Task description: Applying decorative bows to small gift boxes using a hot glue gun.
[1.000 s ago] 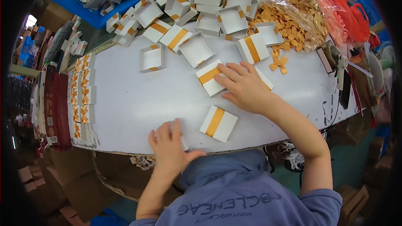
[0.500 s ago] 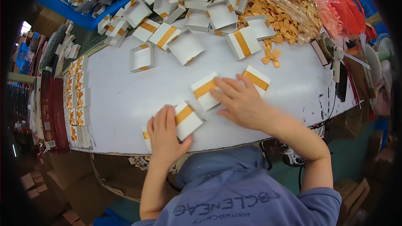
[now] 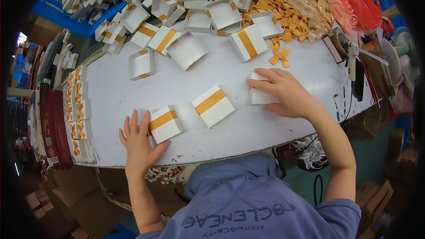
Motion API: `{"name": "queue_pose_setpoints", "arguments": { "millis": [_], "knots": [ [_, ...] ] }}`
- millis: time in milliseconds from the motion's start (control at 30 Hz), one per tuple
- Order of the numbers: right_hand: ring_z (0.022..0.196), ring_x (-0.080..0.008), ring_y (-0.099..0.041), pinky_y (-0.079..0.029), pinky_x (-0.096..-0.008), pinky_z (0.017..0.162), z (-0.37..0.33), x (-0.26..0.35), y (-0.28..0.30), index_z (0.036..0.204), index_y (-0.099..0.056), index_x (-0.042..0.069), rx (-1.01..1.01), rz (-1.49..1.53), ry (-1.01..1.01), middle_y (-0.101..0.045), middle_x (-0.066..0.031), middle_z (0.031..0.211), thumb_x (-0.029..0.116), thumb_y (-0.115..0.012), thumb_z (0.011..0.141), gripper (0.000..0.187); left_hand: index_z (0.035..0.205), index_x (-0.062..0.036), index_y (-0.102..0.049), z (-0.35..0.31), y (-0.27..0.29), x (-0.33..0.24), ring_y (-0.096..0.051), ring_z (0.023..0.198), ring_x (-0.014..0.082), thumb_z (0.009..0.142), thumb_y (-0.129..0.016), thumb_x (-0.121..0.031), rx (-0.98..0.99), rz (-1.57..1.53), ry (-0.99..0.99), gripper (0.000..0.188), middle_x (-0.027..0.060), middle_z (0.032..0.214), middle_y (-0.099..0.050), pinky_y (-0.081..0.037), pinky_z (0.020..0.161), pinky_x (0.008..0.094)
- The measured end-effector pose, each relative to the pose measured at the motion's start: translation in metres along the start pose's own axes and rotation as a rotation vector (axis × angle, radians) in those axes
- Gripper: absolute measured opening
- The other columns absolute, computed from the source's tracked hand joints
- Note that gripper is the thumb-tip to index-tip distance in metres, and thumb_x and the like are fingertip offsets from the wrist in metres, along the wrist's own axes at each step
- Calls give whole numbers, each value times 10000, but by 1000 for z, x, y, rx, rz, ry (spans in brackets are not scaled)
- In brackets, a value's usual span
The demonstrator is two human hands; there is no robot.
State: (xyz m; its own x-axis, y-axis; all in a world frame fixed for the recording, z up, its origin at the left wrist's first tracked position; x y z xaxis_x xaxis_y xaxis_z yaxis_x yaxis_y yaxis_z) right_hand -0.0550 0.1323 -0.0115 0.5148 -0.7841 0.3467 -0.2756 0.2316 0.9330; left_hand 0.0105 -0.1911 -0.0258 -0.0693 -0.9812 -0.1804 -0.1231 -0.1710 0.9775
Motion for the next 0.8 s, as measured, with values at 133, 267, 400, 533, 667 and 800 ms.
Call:
{"name": "queue_pose_setpoints", "arguments": {
  "millis": [133,267,400,533,667,800],
  "knots": [
    [1162,-317,-416,-332,-397,981,24,28,-14,1324,-369,119,20,94,235,-416,-145,1288,88,-741,592,821,1359,-142,-318,6,-12,-3,-210,1296,363,590,-758,-302,14,-161,-74,900,152,1409,-253,-120,1029,546],
    [1246,-307,-350,-278,-416,1025,30,38,-3,1346,-331,102,-20,147,261,-393,-145,1329,74,-730,601,846,1364,-89,-283,1,-5,-29,-267,1270,347,591,-772,-323,53,-100,-114,944,174,1371,-312,-174,1029,482],
    [1270,-312,-320,-240,-446,1039,67,-18,21,1339,-338,112,-277,-146,99,-354,-152,1362,150,-728,617,822,1347,-47,-304,30,21,-24,-295,1256,339,602,-770,-311,-114,-389,-111,918,173,1345,-353,-201,1026,442],
    [1159,-339,-418,-307,-430,990,74,-16,29,1328,-333,80,-318,-412,16,-484,-165,1188,197,-725,622,816,1321,-37,-354,53,33,-48,-309,1257,327,600,-763,-260,-174,-299,-291,859,163,1350,-360,-236,1024,402],
    [963,-304,-544,-463,-402,764,13,14,38,1235,-395,2,-359,-235,-150,-523,-146,983,269,-708,683,688,1298,-53,-391,32,25,-33,-320,1246,331,576,-765,-459,-50,-261,-274,909,157,1341,-364,-209,1014,452],
    [747,-289,-597,-484,-362,546,-22,-1,-4,1184,-425,-32,-12,-184,-437,-541,-149,875,454,-666,714,718,1315,-101,-387,18,-12,-48,-306,1265,324,519,-691,-629,104,-45,-362,1001,139,1351,-366,-169,995,537]
  ]
}}
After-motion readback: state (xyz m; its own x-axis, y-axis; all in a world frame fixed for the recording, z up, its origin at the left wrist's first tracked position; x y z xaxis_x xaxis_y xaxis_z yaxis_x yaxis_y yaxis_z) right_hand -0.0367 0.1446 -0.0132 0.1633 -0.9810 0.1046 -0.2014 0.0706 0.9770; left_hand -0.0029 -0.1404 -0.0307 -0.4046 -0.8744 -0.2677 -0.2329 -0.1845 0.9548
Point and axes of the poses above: each hand's wrist, its own z-axis towards the middle knuckle, its own y-axis out of the back of the hand, x = y × z, the point moved 7 cm from there along z, towards the middle knuckle
